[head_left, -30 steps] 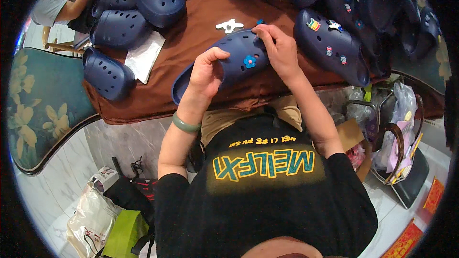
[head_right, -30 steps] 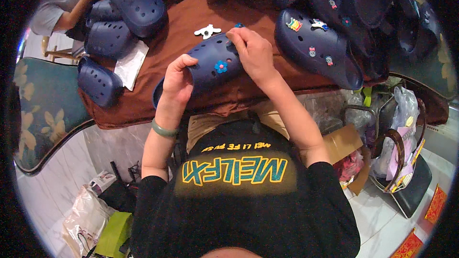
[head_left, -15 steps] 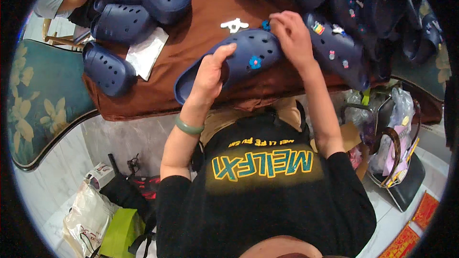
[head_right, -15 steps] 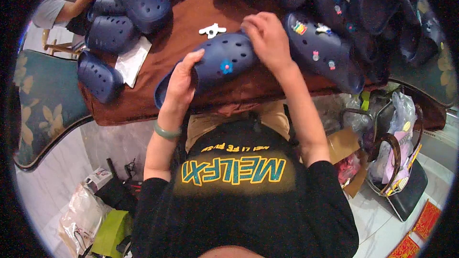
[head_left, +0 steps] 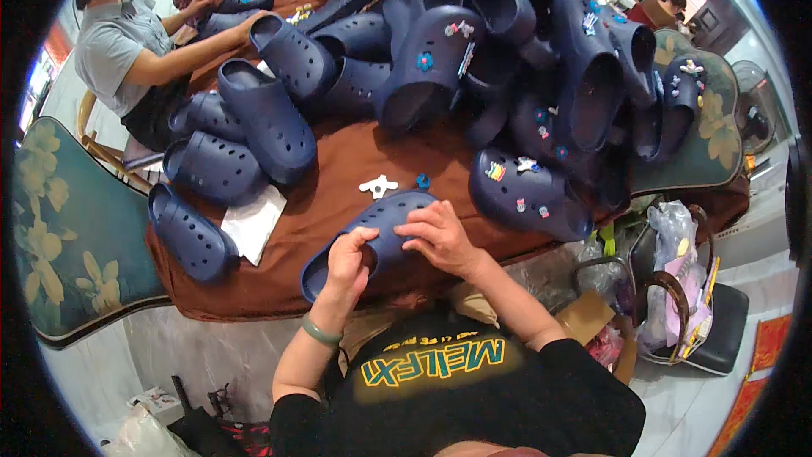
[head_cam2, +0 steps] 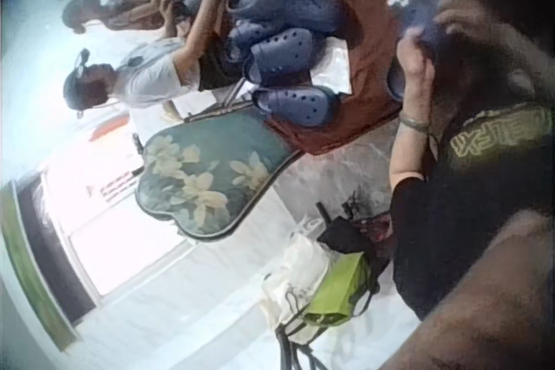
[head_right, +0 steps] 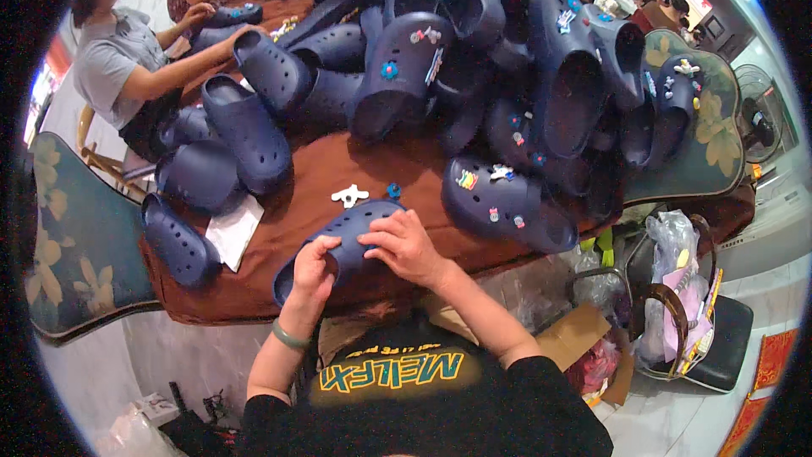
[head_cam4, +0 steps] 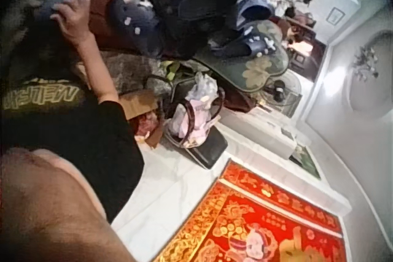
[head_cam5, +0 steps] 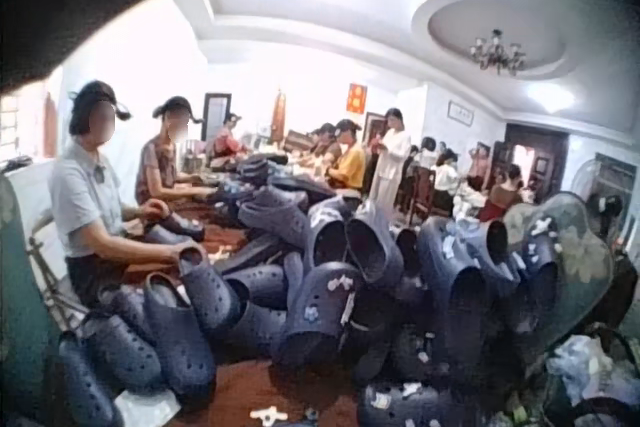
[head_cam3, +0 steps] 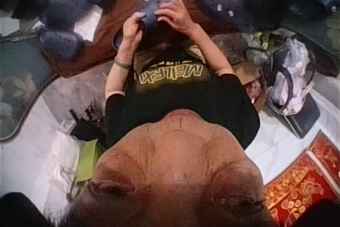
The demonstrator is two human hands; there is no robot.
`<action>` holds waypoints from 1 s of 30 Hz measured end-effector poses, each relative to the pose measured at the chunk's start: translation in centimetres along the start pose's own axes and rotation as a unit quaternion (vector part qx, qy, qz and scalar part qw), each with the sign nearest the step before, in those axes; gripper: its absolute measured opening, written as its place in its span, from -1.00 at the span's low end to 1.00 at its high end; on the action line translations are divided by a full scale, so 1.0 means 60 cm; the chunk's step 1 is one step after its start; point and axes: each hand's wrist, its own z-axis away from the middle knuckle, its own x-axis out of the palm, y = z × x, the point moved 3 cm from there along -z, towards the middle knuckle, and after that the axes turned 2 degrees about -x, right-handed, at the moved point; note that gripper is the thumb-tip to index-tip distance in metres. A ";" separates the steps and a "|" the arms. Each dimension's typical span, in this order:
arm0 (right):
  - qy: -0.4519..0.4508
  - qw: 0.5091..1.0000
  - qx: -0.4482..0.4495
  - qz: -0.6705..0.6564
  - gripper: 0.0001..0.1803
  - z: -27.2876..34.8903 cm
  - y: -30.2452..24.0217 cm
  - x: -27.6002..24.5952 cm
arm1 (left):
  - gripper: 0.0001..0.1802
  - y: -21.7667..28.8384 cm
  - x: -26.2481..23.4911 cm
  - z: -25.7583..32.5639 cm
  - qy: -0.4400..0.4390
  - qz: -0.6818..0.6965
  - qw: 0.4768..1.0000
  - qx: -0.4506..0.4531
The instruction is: Attaching decorative charms to the holes of blue foam clogs.
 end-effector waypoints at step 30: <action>-0.314 0.939 0.136 0.037 -0.70 -0.139 0.134 0.089 | -0.84 -0.007 0.017 0.062 -0.140 -0.084 0.985 -0.050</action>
